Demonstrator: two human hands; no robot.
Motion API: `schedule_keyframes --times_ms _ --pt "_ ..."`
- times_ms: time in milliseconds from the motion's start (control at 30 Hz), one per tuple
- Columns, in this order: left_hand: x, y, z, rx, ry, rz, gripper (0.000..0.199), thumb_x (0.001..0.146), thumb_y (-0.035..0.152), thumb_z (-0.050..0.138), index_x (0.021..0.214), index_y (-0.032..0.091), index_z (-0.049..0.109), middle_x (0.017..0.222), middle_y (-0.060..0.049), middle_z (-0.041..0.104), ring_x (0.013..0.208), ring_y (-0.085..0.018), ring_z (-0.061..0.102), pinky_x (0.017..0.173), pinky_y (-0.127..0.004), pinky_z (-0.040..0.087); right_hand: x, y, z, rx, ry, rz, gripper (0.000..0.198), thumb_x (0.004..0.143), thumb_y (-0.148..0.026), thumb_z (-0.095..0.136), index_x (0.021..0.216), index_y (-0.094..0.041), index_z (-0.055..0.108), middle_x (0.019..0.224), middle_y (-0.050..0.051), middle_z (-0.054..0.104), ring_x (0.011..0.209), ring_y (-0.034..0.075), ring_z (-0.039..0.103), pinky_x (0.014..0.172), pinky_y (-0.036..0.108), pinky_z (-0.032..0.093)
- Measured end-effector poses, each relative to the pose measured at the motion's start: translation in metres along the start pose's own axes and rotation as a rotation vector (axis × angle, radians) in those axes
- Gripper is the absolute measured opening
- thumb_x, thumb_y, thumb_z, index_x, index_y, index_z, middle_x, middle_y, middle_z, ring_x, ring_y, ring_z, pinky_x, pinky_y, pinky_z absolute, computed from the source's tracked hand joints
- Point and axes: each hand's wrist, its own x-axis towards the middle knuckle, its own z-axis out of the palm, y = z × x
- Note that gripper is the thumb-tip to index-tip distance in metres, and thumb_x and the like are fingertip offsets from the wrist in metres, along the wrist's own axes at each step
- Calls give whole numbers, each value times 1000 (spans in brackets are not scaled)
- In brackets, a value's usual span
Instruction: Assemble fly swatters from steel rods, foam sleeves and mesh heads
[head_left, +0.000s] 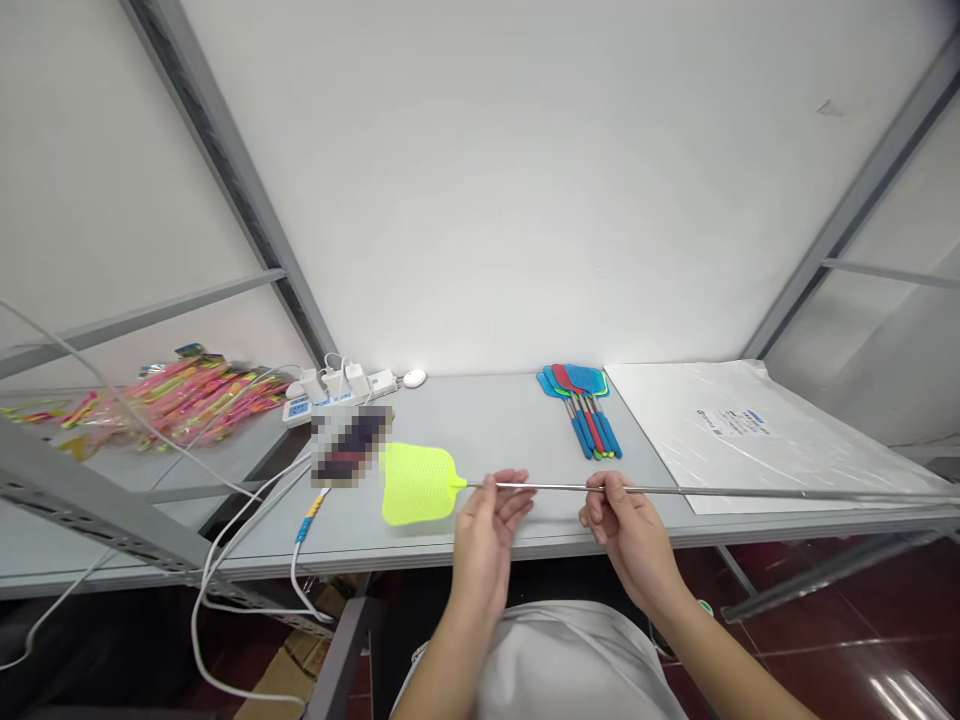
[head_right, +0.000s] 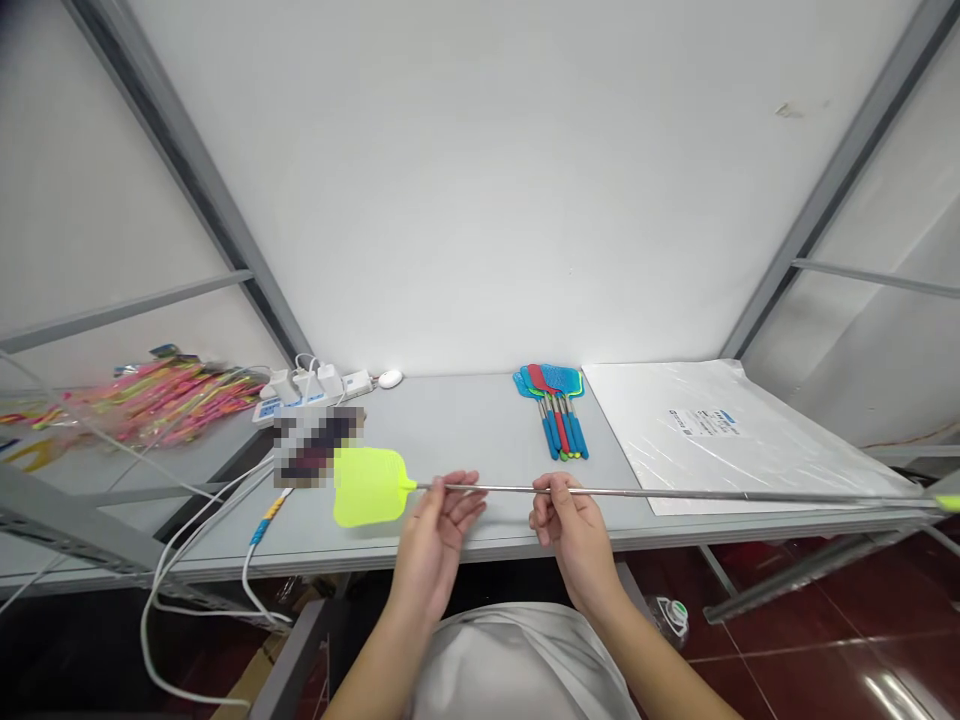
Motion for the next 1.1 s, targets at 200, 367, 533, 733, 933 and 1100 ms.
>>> schedule_keyframes --times_ms 200,367,533,733,933,1100 --pt "10 17 -5 -183 115 80 37 92 50 54 111 21 67 108 -9 68 79 -15 66 77 -31 54 0 -1 -7 -32 -19 -9 28 92 -45 57 92 -19 67 66 -2 57 54 9 44 59 26 38" --pt "7 15 -3 -289 190 114 34 92 45 55 121 30 63 106 -5 66 75 -12 62 73 -29 54 -2 0 -2 -79 -10 20 28 90 -44 62 92 -17 69 67 0 59 56 9 47 59 25 40" --pt "12 34 -12 -307 305 240 24 90 34 61 111 25 68 95 -3 66 74 -10 60 74 -27 50 2 -9 -12 19 105 -3 22 84 -41 70 87 -19 68 60 -4 54 50 7 42 56 24 42" --pt "19 56 -23 -245 395 307 29 91 43 57 103 20 71 100 -5 68 83 -12 61 78 -27 46 9 -20 -27 26 148 -49 20 85 -38 70 85 -19 68 58 -5 51 49 6 40 56 23 44" --pt "6 24 -3 -198 364 260 33 90 46 58 100 17 69 103 -10 70 90 -16 63 81 -31 46 2 -2 4 -30 19 -58 20 83 -39 71 86 -19 69 60 -2 57 52 8 46 56 25 42" --pt "-3 6 7 -174 302 192 34 89 50 57 96 18 66 103 -11 70 99 -21 64 81 -33 47 5 7 33 -111 -64 -53 21 86 -40 68 86 -19 70 56 -3 55 51 8 43 55 25 37"
